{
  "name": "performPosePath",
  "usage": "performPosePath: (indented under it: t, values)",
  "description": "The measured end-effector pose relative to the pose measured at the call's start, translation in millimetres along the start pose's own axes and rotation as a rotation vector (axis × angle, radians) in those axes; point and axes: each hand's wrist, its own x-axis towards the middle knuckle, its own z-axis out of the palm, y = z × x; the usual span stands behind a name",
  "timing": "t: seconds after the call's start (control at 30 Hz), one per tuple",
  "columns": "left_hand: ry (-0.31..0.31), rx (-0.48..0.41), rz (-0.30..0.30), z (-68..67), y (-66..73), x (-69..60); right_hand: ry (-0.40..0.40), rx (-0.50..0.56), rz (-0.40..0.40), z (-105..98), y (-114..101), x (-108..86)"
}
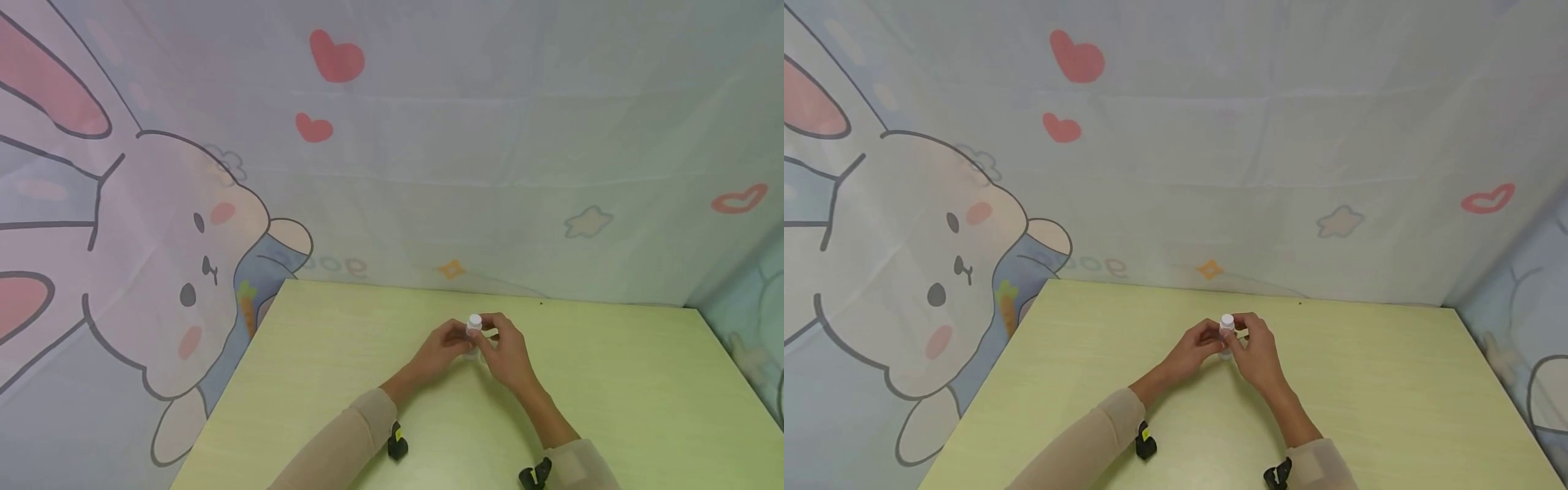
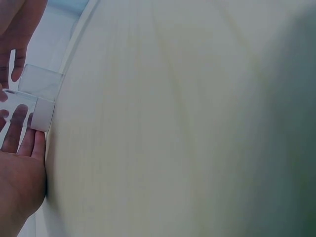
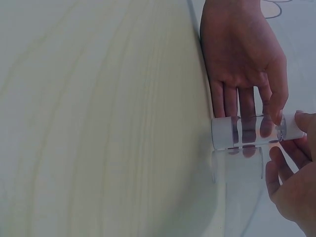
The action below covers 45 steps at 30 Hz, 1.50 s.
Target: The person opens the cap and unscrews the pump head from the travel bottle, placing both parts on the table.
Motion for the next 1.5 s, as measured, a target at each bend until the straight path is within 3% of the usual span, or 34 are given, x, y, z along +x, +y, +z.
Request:
performPosePath:
  t: [0.77,1.5]
  values:
    - [0.010,0.013,-0.006,0.6,8.0,-0.5,-0.031,-0.003,-0.015,-3,4,2.7]
    - [-0.001,0.015,0.004,-0.4,-2.0,0.4,-0.058,-0.024,-0.010,-3,0,1.0]
